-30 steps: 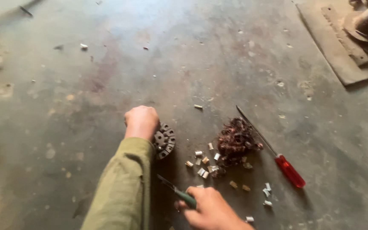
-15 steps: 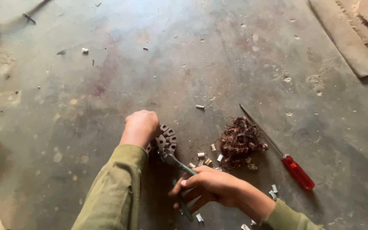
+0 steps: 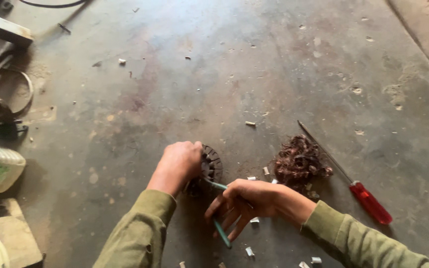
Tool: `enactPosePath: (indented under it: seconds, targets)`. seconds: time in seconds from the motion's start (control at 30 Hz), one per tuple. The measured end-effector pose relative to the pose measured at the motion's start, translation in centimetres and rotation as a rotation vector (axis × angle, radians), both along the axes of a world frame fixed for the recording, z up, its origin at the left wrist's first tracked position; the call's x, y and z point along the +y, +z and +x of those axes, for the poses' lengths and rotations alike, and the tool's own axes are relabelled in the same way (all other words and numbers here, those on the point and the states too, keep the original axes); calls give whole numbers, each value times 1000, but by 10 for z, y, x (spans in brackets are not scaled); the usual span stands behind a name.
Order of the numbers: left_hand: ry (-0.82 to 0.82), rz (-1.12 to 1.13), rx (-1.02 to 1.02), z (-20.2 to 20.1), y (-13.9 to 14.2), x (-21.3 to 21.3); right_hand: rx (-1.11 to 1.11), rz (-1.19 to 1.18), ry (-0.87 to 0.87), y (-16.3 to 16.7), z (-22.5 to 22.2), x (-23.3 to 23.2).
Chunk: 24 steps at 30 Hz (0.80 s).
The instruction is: The person inserts small rectangular metal pieces into slots on a circular motor rotor using their hands and pliers. They rotate the rotor and adjust the pieces to fit them into place.
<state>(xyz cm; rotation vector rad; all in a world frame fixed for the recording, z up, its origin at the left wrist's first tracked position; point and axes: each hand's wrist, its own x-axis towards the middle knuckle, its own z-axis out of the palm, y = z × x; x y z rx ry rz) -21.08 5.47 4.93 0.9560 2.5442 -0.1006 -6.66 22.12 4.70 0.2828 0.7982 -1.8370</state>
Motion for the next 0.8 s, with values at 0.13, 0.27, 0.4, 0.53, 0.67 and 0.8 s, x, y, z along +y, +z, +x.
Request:
enactPosePath:
  seconds: [0.13,0.27,0.4,0.53,0.67,0.8]
  targets:
    - [19,64,40,6,-4,-4,-35,1,88,-1,-13,-4]
    - [17,94,56,6,-13,-5,-10,58,97,2,-14,-2]
    - [24,94,50,9,-15,-3,2,63,122,6,-17,-1]
    - [14,77,41,12,-12,1,22,165,195,4,-30,-1]
    - [68,45,-1,8,-9,3,-141,317,43,-4,-31,-5]
    - [115,32,2,6,-6,7,-194,341,-125,-7,-8,-12]
